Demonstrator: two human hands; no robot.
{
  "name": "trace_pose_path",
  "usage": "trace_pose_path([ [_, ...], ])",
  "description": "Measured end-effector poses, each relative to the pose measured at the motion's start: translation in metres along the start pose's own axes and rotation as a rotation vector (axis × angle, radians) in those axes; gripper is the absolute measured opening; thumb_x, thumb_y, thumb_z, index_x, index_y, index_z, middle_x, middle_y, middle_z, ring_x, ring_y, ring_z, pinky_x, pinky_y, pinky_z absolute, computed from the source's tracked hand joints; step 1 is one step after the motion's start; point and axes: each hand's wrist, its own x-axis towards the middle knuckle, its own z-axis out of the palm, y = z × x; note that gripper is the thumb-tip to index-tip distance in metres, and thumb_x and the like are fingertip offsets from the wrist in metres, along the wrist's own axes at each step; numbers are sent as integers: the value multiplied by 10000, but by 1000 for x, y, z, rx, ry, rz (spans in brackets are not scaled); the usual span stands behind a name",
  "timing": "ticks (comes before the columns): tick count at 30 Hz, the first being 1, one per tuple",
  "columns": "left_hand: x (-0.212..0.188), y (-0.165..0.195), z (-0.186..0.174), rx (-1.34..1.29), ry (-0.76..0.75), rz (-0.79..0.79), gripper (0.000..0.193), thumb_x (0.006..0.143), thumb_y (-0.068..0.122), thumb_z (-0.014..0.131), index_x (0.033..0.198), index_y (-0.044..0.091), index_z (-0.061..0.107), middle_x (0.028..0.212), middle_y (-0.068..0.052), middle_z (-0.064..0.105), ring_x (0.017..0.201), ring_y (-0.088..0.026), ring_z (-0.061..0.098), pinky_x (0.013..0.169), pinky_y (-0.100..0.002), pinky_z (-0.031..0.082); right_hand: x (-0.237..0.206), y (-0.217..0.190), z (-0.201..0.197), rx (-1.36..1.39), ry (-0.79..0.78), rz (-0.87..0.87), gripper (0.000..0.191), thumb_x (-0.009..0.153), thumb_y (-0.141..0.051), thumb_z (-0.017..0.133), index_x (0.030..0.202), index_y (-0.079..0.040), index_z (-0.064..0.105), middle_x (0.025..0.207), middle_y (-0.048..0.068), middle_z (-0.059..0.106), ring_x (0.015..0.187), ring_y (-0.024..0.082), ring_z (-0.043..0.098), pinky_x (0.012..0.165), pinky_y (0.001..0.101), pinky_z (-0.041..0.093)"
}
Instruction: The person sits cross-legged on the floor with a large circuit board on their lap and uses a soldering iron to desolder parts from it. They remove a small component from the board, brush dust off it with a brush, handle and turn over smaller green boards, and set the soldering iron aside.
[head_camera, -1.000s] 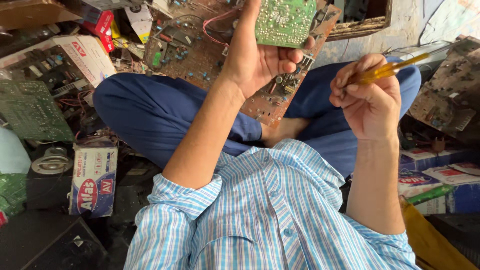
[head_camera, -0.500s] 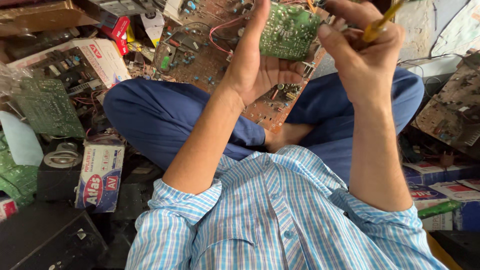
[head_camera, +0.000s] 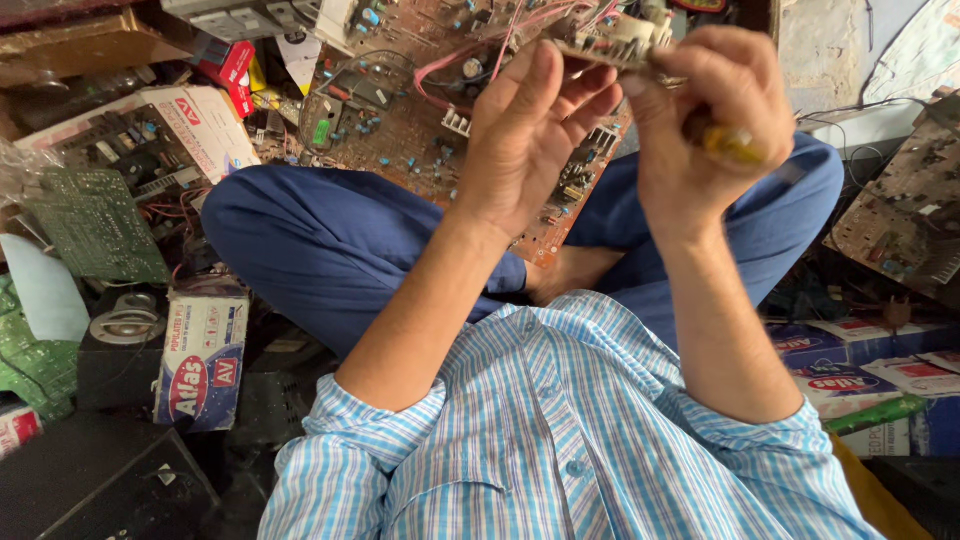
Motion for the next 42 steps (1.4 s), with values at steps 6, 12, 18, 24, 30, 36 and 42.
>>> trace_pose_path([
  [6,0,-9,-16,-62,-4,41,472,1126,410,697,1401,54,554,1233,-74,619,1057,-151,583,894,-329,482,-23,-10,2,-54,-142,24,257,962,35,925,1116,-16,726,1082,85,691,714,77,551,599,202,434],
  [12,13,-3,-27,-282,17,26,552,1132,501,537,1347,-7,564,1285,-152,668,1224,-238,655,1141,-484,514,-21,-29,-19,454,-105,621,394,1090,-74,711,1421,-56,499,997,35,650,674,31,480,586,167,385],
  [18,15,-4,-32,-273,15,47,619,1118,573,479,1312,-5,586,1237,-164,706,1170,-274,673,1121,-504,511,-31,-50,-38,171,-205,654,286,1032,-59,608,1314,-27,569,999,4,664,781,-11,575,659,134,444],
  [24,18,-10,-32,-207,42,68,528,1135,508,538,1279,2,587,1201,-158,703,1161,-287,680,1138,-529,521,-42,-42,-42,-33,-248,441,206,1103,-20,816,1262,21,692,1034,34,736,848,13,620,733,141,478],
  [30,14,-6,-29,-201,57,66,508,1115,493,571,1226,-1,607,1117,-145,713,1091,-252,703,1134,-514,543,-41,-38,-43,-108,-246,355,156,1099,-38,844,1199,38,752,958,41,747,790,12,607,694,151,468],
  [36,14,-1,-18,-180,88,33,521,1086,509,589,1088,-9,639,983,-114,719,943,-200,704,1092,-516,567,-24,-46,-35,-144,-251,272,179,1033,-9,829,1174,58,742,903,81,717,743,51,579,654,200,433],
  [42,15,1,-14,-69,135,62,489,1052,462,656,1034,-26,644,933,-114,690,930,-220,714,1020,-516,623,-8,-54,-33,-182,-306,139,193,1019,47,860,1167,82,741,890,96,676,697,57,580,600,201,421],
])
